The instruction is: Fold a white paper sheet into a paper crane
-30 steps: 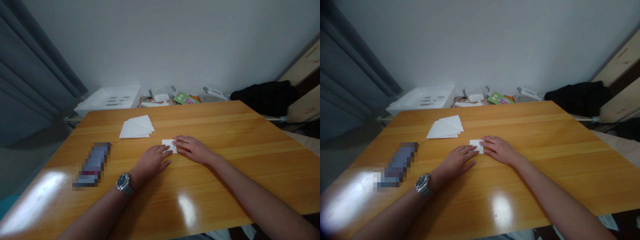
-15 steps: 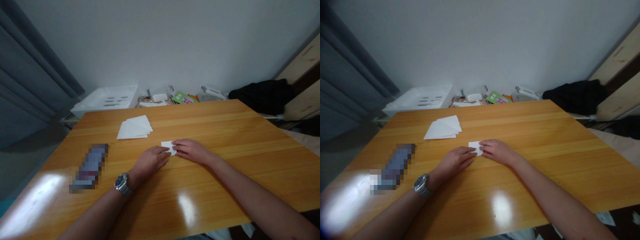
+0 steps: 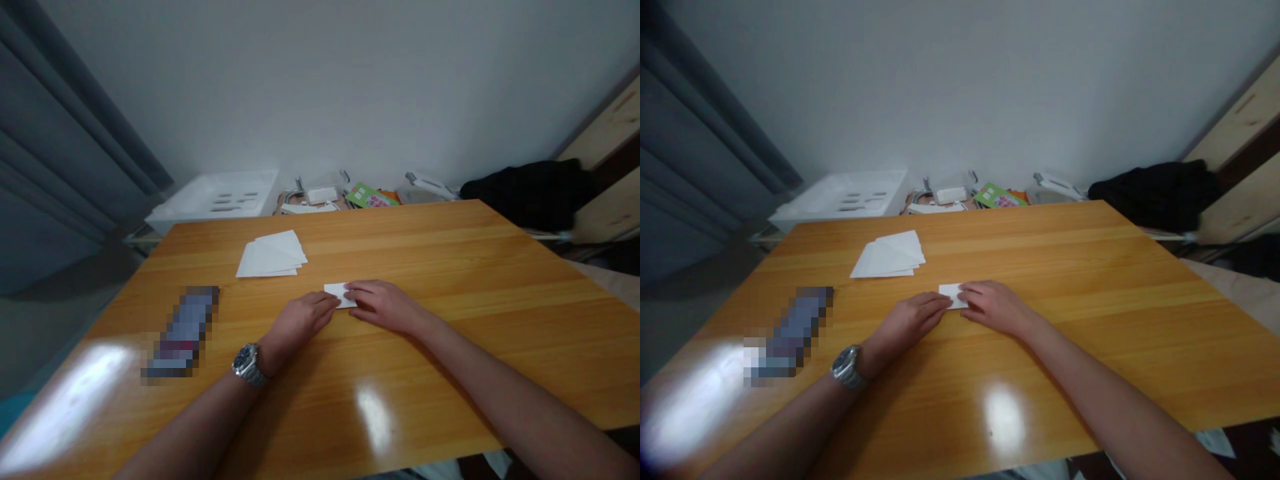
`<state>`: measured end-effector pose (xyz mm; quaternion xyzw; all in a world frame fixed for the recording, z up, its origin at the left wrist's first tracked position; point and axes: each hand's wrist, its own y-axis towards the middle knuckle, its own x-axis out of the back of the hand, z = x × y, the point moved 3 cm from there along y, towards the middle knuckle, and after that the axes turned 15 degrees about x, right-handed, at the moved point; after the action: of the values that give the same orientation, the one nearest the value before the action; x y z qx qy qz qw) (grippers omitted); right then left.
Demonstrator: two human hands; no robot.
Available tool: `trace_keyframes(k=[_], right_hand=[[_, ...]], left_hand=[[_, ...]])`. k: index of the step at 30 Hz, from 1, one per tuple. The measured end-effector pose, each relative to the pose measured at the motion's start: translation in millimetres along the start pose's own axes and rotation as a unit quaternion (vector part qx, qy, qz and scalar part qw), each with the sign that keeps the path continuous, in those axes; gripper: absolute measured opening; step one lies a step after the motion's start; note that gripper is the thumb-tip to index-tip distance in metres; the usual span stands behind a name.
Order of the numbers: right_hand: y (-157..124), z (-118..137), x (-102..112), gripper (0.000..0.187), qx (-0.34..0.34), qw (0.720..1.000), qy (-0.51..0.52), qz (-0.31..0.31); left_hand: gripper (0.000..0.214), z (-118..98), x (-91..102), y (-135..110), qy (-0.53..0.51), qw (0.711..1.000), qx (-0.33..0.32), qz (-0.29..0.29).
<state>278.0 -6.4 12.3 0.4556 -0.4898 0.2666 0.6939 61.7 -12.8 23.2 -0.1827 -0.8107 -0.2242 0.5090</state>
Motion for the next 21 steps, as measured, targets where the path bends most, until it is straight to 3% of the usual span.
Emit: trace_keyframes(k=[6,10,13,16,21], right_hand=[[4,0,-6,0.016,0.01,0.998,-0.052,-0.022],[5,2,-1,0.016,-0.016,0.999,-0.031,-0.035],[5,2,6,0.018,-0.069,0.992,0.041,-0.095],[2,-2,10,0.02,-0.153,0.968,0.12,-0.161],[-1,-7,2,0.024,-0.224,0.946,0.172,-0.156]], left_hand=[[0.026,-2,-1.1,-1,-0.008,1.0,-0.013,-0.006],[0.027,-4,1.8,-3,-0.057,0.998,0.006,-0.037],[0.032,-4,9.0,-4,-0.093,0.99,0.04,-0.101],[0.039,-3,14.7,-3,-0.097,0.981,0.064,-0.153],[0.032,-3,7.8,-2,-0.072,0.99,0.041,-0.117]])
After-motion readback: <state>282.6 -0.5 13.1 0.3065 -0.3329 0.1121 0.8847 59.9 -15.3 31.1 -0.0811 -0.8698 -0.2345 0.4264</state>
